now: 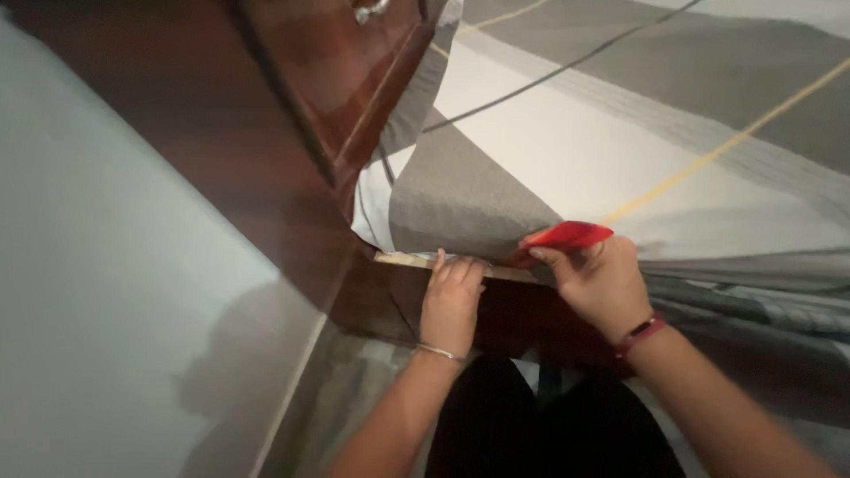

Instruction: The person uses a red comb to smooth and press down the edges of a striped bedsheet on a bed. They work along the corners and sides, tucking the fabric under the mattress and against a wooden headboard.

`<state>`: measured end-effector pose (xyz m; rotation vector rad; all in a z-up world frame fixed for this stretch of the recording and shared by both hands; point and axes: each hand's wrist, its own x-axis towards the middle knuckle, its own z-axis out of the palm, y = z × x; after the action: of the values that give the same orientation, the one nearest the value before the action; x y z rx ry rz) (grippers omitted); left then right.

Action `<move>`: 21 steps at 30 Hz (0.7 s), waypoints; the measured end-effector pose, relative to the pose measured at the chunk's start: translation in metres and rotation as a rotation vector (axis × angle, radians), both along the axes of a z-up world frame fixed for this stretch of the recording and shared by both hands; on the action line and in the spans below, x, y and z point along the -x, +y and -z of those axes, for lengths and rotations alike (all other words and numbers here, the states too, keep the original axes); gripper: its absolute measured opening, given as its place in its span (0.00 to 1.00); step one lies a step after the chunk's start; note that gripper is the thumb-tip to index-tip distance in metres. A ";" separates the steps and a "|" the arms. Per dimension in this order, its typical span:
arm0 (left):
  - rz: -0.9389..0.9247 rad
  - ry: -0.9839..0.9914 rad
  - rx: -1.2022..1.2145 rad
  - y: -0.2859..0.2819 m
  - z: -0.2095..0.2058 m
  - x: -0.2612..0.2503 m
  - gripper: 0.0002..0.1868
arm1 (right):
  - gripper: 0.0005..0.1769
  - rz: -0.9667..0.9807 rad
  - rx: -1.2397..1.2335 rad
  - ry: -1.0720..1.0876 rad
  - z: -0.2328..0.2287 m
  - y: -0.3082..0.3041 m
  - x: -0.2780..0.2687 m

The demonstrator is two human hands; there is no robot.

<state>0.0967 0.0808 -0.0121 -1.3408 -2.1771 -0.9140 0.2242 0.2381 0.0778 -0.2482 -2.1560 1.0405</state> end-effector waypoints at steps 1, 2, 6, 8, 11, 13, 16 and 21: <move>0.015 0.012 -0.016 -0.003 -0.001 -0.002 0.19 | 0.06 -0.012 -0.018 -0.033 -0.003 0.001 -0.006; 0.031 0.023 -0.031 -0.006 -0.002 -0.002 0.19 | 0.08 -0.010 -0.051 -0.023 -0.004 -0.001 -0.013; 0.045 0.042 -0.107 -0.023 0.004 -0.013 0.24 | 0.13 0.094 -0.118 0.039 0.005 -0.042 -0.048; 0.045 0.072 -0.082 -0.030 0.006 -0.012 0.24 | 0.13 0.134 -0.143 0.104 0.006 -0.054 -0.053; 0.040 0.105 -0.084 -0.037 0.011 -0.012 0.24 | 0.16 0.037 -0.208 0.200 0.007 -0.065 -0.050; 0.037 0.129 -0.094 -0.036 0.012 -0.007 0.24 | 0.21 -0.056 -0.297 0.214 0.004 -0.061 -0.042; 0.023 0.151 -0.079 -0.036 0.017 0.001 0.23 | 0.16 -0.162 -0.283 0.285 0.008 -0.064 -0.036; -0.031 0.169 0.016 -0.029 0.024 0.008 0.25 | 0.17 -0.177 -0.347 0.239 0.021 -0.065 -0.029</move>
<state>0.0891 0.0517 -0.0361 -1.3362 -2.0746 -0.7454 0.2536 0.1731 0.0567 0.2226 -2.1200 0.7290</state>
